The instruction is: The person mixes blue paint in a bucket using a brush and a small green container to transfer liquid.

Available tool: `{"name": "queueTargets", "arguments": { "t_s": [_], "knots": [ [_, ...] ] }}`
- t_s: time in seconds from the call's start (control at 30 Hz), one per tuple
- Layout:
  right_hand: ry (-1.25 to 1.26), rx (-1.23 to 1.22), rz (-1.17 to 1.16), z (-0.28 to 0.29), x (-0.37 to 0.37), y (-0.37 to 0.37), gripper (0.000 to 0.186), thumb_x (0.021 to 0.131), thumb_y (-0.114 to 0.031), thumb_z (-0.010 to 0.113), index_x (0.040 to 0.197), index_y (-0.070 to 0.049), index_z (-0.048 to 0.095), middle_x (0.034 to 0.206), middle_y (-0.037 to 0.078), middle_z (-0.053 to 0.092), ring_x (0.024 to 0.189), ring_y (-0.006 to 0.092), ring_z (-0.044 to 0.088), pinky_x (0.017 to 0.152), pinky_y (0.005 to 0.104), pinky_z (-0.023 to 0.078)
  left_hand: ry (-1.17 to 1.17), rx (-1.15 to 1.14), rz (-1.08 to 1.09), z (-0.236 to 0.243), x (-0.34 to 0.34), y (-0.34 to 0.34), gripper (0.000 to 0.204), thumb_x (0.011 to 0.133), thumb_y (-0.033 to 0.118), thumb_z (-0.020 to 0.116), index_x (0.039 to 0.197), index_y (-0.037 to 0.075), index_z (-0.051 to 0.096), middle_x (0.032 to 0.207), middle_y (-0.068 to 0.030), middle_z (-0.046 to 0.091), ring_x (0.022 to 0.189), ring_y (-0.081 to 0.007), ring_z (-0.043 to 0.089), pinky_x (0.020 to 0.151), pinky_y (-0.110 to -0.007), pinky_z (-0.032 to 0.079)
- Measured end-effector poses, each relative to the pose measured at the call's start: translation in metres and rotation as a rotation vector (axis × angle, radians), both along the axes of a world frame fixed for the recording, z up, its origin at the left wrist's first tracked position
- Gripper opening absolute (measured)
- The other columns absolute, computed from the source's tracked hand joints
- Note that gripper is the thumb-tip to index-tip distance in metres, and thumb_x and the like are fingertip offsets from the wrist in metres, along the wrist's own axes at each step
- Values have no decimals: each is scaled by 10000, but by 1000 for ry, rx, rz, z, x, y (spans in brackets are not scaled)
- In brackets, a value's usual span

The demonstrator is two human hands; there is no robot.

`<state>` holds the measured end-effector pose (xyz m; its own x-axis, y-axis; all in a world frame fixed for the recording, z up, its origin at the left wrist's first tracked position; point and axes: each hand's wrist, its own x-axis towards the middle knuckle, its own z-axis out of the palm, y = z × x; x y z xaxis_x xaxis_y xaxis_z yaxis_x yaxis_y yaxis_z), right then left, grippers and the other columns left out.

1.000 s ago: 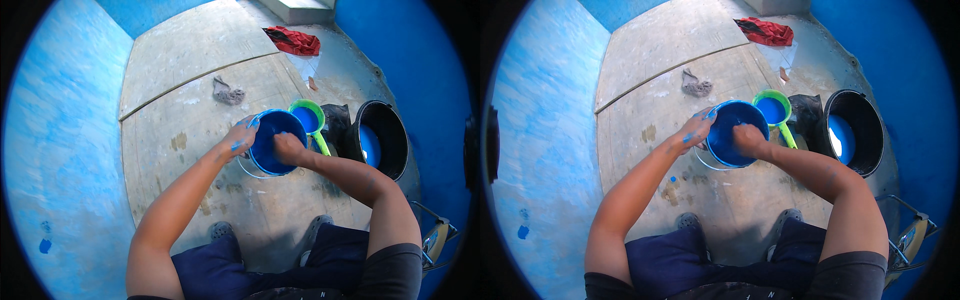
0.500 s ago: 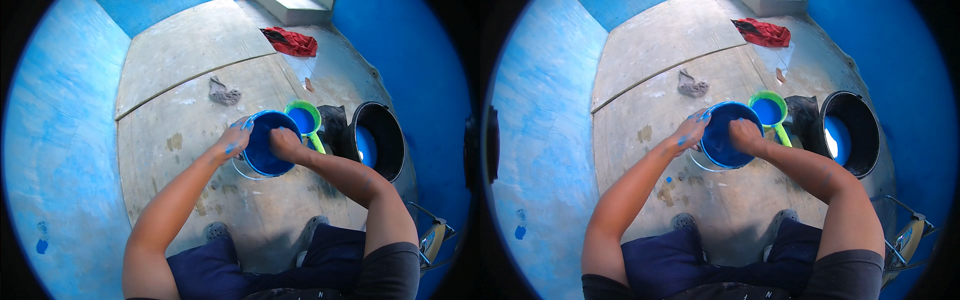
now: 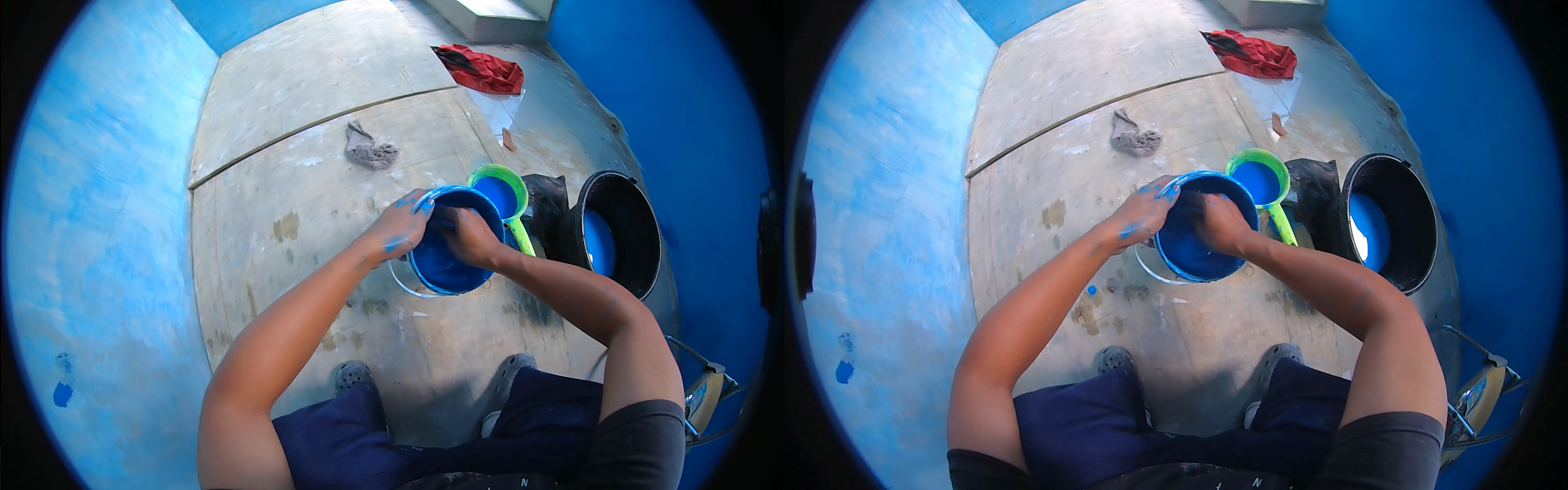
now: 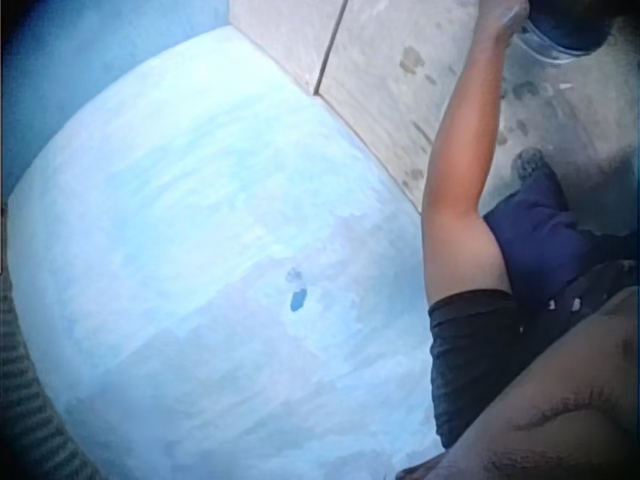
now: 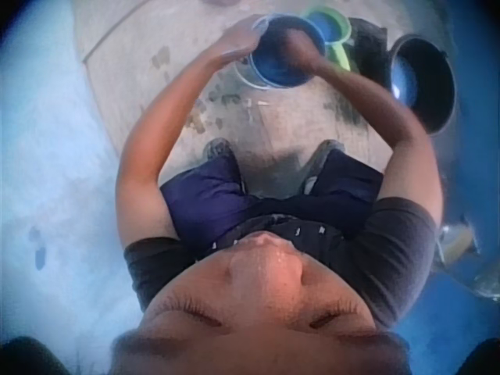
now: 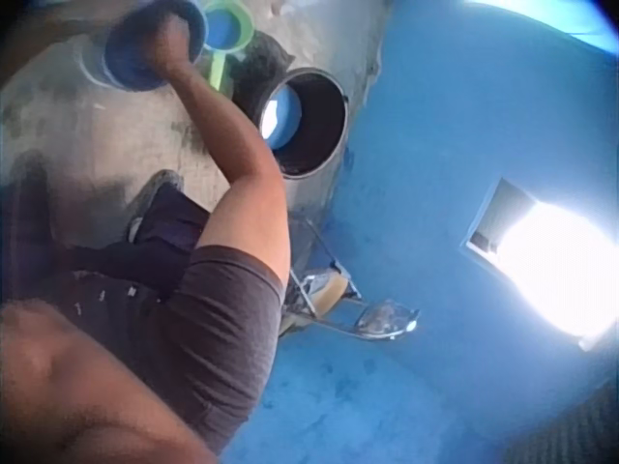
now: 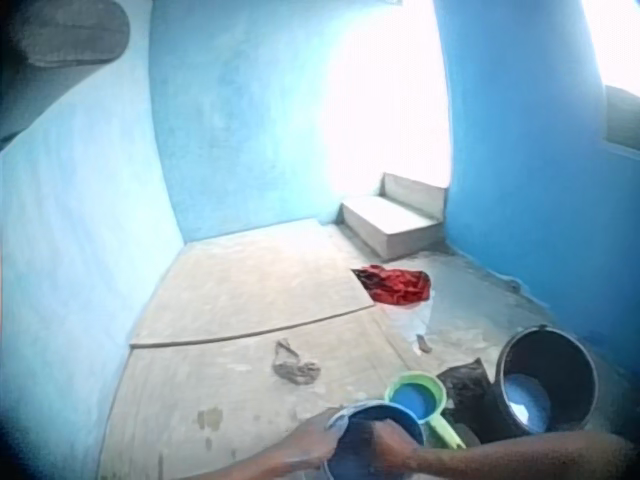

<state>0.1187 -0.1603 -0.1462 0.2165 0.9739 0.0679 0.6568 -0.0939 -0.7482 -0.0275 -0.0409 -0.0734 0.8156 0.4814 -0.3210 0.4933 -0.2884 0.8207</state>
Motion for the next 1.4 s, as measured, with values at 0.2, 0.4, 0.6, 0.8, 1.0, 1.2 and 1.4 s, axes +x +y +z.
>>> {"name": "queueTargets", "arguments": {
  "t_s": [0.2, 0.4, 0.6, 0.8, 1.0, 1.2, 1.4],
  "knots": [
    [-36, -101, 53, -28, 1, -16, 302, 888, -106, 605, 1171, -37, 686, 1104, 235, 696, 1026, 413, 657, 923, 481, 520, -62, 143, -88, -8, 10, -3, 378, 1060, 299, 401, 1305, 52, 551, 1201, -236, 630, 1097, -433, 587, 938, -461, 469],
    [-26, -244, 338, -13, -2, -21, 261, 868, -130, 633, 1095, -40, 725, 1028, 222, 717, 985, 407, 671, 905, 470, 528, 12, 92, -52, -15, 3, 4, 387, 1063, 360, 410, 1319, 103, 547, 1042, -132, 645, 866, -256, 618, 718, -376, 526],
    [-154, -83, 286, 8, 18, -3, 242, 838, -86, 616, 1047, -54, 733, 1000, 227, 715, 949, 404, 679, 867, 491, 534, 49, -20, 11, -10, 5, 2, 387, 1060, 378, 414, 1348, 149, 532, 941, -69, 597, 753, -161, 556, 542, -329, 489],
    [-316, -22, 53, 1, 14, -1, 211, 852, -129, 613, 1015, -12, 681, 964, 237, 703, 940, 408, 674, 841, 500, 534, -52, 119, -70, -26, 3, 12, 403, 1071, 378, 408, 1375, 140, 524, 1023, -105, 626, 770, -192, 580, 710, -355, 516],
    [-257, -180, 258, -37, 11, -27, 212, 879, -185, 632, 966, 5, 670, 877, 258, 678, 911, 424, 663, 827, 499, 532, 123, -12, -20, 10, 3, -1, 401, 1071, 354, 389, 1369, 120, 522, 1135, -218, 659, 999, -393, 634, 867, -446, 498],
    [-87, -126, 315, -7, 15, 4, 317, 861, -158, 660, 1157, -45, 681, 1069, 215, 697, 1021, 402, 655, 917, 495, 510, 151, -93, 11, 3, -7, 8, 446, 1070, 411, 393, 1417, 153, 503, 1068, -173, 666, 858, -270, 646, 790, -401, 512],
    [-397, -38, 224, -44, 24, -3, 228, 918, -145, 505, 1066, -60, 657, 1024, 224, 691, 1017, 411, 653, 945, 502, 504, 151, -28, -22, 3, -6, 10, 460, 1070, 428, 386, 1436, 170, 492, 1023, -135, 663, 806, -240, 626, 722, -374, 521]
  ]
}}
